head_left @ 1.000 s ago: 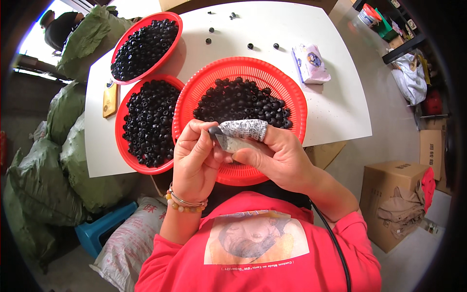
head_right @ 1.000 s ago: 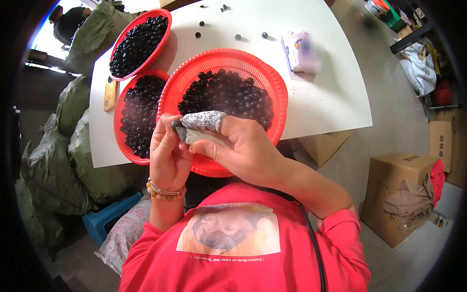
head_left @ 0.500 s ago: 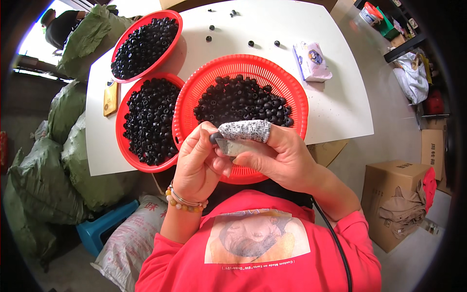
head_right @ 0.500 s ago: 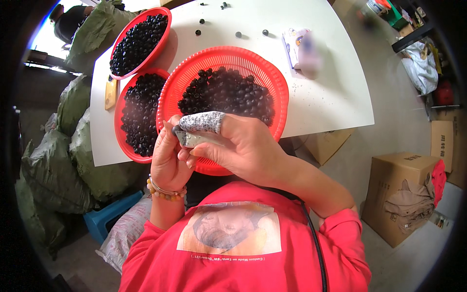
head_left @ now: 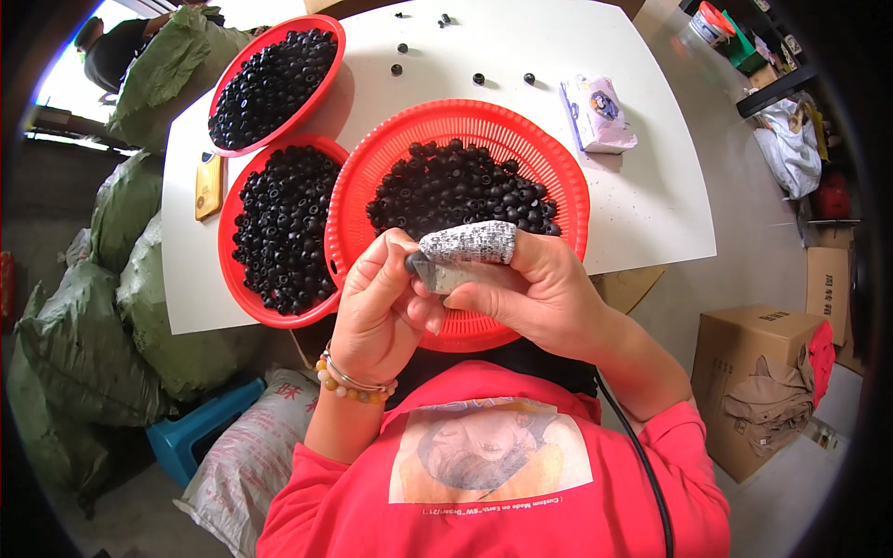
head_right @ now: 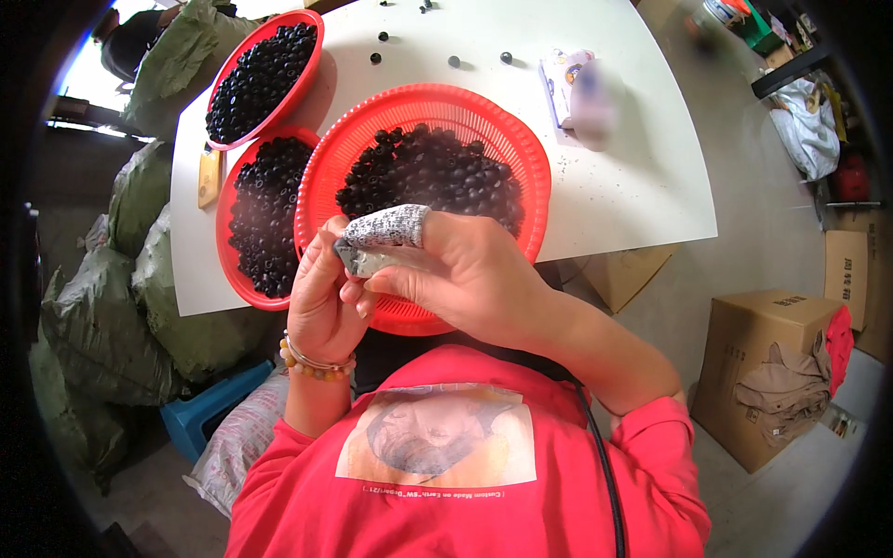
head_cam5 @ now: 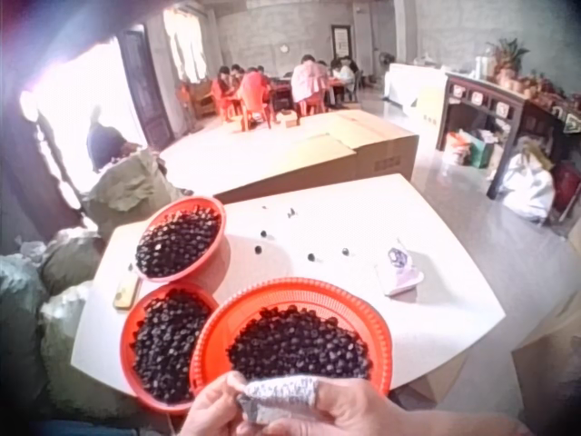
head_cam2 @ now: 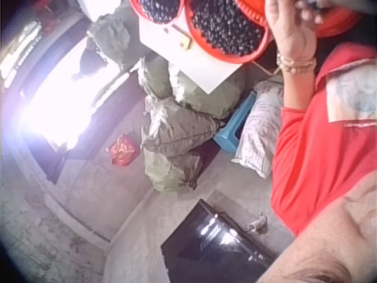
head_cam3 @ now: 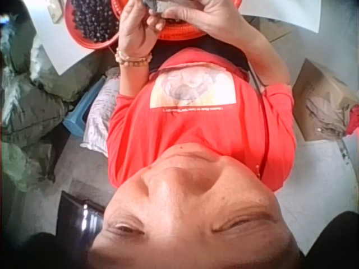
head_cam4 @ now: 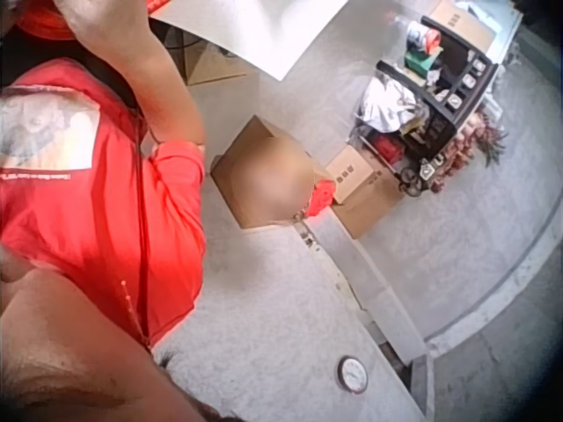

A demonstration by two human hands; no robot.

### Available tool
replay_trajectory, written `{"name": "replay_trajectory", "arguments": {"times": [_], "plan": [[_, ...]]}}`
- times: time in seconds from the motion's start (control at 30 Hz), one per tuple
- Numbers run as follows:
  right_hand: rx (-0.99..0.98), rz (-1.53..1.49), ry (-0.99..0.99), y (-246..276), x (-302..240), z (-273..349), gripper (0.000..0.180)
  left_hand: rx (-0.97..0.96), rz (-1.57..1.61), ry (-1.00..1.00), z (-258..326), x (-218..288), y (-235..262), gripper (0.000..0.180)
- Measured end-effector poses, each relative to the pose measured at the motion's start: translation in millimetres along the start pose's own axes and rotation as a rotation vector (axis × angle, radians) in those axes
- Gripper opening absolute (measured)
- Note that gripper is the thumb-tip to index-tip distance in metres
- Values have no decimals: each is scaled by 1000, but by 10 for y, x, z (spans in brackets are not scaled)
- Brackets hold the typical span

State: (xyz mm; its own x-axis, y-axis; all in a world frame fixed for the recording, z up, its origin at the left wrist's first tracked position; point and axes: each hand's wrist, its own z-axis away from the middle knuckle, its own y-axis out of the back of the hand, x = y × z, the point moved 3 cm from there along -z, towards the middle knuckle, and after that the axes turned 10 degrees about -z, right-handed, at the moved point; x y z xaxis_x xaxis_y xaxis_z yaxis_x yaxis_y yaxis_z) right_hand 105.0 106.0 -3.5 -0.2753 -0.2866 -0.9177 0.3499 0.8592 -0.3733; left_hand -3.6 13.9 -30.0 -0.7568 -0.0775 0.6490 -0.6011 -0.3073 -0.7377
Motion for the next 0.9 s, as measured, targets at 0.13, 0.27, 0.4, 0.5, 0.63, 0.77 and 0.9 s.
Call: {"name": "replay_trajectory", "arguments": {"times": [0.13,0.27,0.4,0.5,0.63,0.77,0.9], "plan": [[51,-34,-32,22,36,0,25,33,-23,16,-19,-20,-7,15],[43,-80,-44,33,38,6,28,-24,72,48,-24,-21,7,15],[63,-108,-40,29,35,33,30,-47,73,17,-49,4,32,12],[83,-114,-45,33,45,51,30,13,27,-37,-57,26,-15,10],[81,-90,-51,34,32,45,30,2,-22,-57,-54,21,13,10],[85,-5,-24,56,23,35,30,-23,-48,-47,-51,13,12,10],[90,24,-13,64,32,29,30,42,-106,-80,-50,18,-18,13]]}}
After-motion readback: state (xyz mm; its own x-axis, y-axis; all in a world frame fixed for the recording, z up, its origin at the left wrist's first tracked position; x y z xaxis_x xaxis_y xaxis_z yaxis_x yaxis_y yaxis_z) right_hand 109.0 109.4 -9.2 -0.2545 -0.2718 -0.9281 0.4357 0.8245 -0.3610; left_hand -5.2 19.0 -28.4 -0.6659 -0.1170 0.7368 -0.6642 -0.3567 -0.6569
